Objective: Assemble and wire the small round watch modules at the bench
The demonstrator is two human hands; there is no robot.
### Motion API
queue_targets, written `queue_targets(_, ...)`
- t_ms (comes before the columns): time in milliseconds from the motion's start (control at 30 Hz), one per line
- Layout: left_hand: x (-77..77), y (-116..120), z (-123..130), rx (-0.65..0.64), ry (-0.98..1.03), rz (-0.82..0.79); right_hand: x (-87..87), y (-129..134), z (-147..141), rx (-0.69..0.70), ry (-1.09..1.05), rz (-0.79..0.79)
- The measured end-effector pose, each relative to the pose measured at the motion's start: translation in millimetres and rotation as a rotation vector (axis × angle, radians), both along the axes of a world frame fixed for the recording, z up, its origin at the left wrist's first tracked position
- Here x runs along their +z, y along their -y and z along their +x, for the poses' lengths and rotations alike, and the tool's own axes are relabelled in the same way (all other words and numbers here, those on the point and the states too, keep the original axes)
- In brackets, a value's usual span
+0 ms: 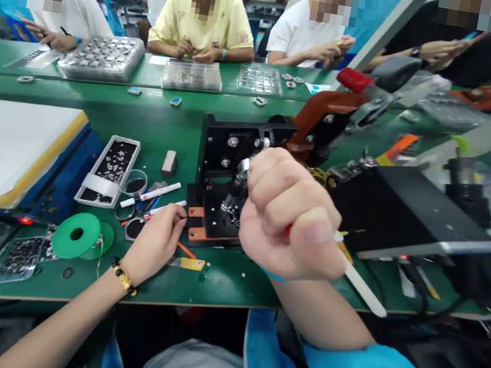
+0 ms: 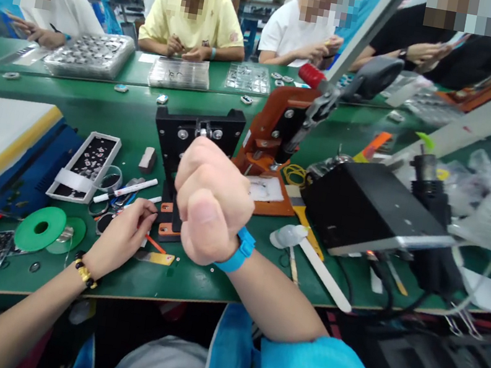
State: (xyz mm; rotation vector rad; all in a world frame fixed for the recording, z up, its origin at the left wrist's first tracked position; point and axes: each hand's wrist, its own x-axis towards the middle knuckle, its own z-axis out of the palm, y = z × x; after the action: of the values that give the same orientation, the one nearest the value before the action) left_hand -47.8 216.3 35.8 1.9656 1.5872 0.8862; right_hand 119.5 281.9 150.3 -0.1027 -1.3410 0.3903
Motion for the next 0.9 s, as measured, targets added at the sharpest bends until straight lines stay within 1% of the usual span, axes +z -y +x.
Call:
queue_targets(67,0.0,-2,1,0.008,-0.004,-0.005,-2.2,-4,3,0.006,0.034,0.021)
queue_targets(167,0.6,-2,1,0.015,-0.001,-0.022,-12.1,-11,6,-0.045,0.140,-0.021)
queue_targets(233,0.8,-2,1,0.015,-0.006,-0.025,-22.4,-15,6,-0.066,0.220,-0.048)
queue_targets(400,-5.9,0,0,0.027,-0.032,0.010,-50.1,-25,-2,-0.011,0.344,-0.013)
queue_targets(467,-10.5,-2,0,0.036,-0.036,0.031,-58.9,-29,-5,-0.039,0.282,-0.005)
queue_targets(533,-13.1,-4,-1,0.052,-0.037,0.056,-65.1,-33,-7,-0.055,0.288,0.019)
queue_targets(633,-10.6,-7,-2,0.067,-0.015,0.073,-69.4,-37,-7,-0.036,0.418,0.058)
queue_targets(733,-3.2,-7,-5,0.053,-0.050,0.026,-68.5,-39,-6,-0.047,0.504,0.076)
queue_targets(800,2.4,-7,-6,0.055,-0.111,-0.060,-65.6,-39,-5,-0.065,0.489,0.110)
queue_targets(900,11.3,-9,-3,0.075,-0.119,-0.238,-58.4,-38,-5,-0.076,0.336,0.215)
